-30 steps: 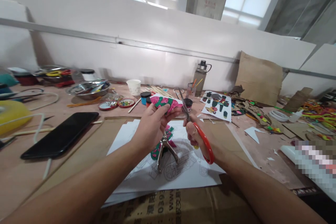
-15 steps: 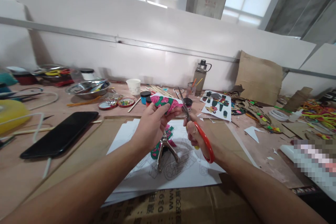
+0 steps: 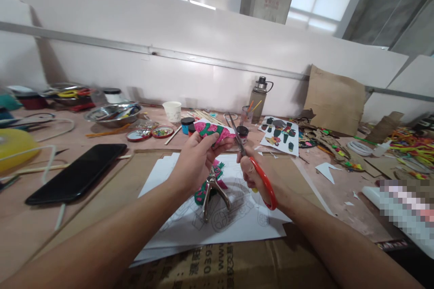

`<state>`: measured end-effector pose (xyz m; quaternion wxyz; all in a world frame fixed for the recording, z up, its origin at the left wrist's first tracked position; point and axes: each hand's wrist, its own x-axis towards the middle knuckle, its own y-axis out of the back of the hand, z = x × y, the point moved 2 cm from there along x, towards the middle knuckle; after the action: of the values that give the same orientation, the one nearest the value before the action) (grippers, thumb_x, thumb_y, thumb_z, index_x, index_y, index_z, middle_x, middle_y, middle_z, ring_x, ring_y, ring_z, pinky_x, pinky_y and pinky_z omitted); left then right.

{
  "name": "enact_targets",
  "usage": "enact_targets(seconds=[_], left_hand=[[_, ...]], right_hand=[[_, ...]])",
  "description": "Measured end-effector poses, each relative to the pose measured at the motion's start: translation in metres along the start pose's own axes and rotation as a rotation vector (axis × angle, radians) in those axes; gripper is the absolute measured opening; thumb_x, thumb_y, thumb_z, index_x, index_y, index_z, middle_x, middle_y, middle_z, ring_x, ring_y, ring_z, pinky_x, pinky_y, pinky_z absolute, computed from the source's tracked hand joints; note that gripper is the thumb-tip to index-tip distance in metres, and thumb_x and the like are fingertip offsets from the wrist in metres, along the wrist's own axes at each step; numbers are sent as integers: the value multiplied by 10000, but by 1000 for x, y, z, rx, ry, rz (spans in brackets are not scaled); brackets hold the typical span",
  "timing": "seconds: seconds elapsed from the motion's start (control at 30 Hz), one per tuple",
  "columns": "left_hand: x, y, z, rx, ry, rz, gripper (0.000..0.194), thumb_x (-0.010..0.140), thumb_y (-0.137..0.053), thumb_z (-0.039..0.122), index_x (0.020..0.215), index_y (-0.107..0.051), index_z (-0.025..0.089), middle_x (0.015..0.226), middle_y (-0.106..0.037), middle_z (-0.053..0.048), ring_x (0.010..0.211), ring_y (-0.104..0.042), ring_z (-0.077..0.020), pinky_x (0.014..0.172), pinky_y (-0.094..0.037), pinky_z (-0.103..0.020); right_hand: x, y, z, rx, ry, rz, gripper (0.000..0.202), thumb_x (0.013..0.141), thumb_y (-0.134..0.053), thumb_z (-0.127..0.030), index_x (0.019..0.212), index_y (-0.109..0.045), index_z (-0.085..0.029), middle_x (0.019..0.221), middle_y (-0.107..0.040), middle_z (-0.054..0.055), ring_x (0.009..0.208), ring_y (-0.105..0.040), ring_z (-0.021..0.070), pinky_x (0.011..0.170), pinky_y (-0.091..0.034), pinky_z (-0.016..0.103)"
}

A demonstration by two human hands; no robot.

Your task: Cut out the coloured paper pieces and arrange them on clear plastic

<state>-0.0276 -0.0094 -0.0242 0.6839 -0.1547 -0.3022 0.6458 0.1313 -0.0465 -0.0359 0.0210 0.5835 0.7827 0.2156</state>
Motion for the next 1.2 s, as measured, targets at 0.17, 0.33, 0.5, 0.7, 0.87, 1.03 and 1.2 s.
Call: enact_targets(seconds=[0.17, 0.33, 0.5, 0.7, 0.87, 1.03, 1.2], left_hand=[[3, 2, -1, -3, 14, 7, 194, 704, -770, 161, 719, -578, 190, 647, -680, 12, 774, -752, -219, 884, -601, -399], [3, 4, -1, -3, 33, 31, 199, 718, -748, 146, 719, -556, 197, 659, -683, 10, 759, -749, -214, 858, -609, -393], [5, 5, 0, 24, 55, 31, 179, 745, -728, 151, 753, -555, 193, 695, -697, -3, 734, -742, -188, 815, -614, -349], [6, 6, 1, 46, 62, 41, 195, 744, -720, 150, 742, -530, 195, 698, -703, -14, 746, -742, -191, 794, -614, -340], [4, 6, 1, 65, 72, 51, 180, 752, -710, 150, 748, -537, 196, 703, -706, -13, 746, -742, -189, 801, -613, -346], [4, 5, 2, 61, 69, 54, 188, 745, -722, 147, 741, -540, 194, 688, -703, -11, 730, -741, -187, 781, -616, -338], [5, 5, 3, 60, 56, 53, 184, 736, -736, 147, 744, -556, 182, 684, -704, -18, 709, -737, -182, 750, -617, -319]], right_hand=[[5, 0, 8, -41, 66, 25, 452, 946, -456, -652, 918, -511, -204, 761, -497, 5, 644, -405, 123, 551, -351, 243], [5, 0, 4, -51, 106, 40, 450, 930, -488, -645, 845, -454, -204, 795, -457, -6, 690, -389, 119, 647, -368, 265], [4, 0, 1, -58, 78, 11, 388, 945, -491, -587, 907, -495, -201, 826, -488, -1, 701, -412, 123, 642, -365, 262], [4, 1, 2, -89, 81, 5, 378, 953, -475, -577, 956, -530, -203, 854, -535, 9, 722, -459, 135, 649, -374, 264], [3, 1, 0, -81, 78, 3, 382, 950, -487, -576, 969, -536, -198, 874, -543, 11, 734, -460, 134, 676, -383, 271], [2, 1, -1, -94, 69, 8, 395, 947, -485, -595, 959, -529, -202, 853, -523, 8, 724, -449, 136, 653, -374, 271], [3, 1, 3, -90, 75, 19, 411, 947, -489, -607, 988, -547, -202, 910, -559, 25, 781, -484, 147, 697, -394, 282]])
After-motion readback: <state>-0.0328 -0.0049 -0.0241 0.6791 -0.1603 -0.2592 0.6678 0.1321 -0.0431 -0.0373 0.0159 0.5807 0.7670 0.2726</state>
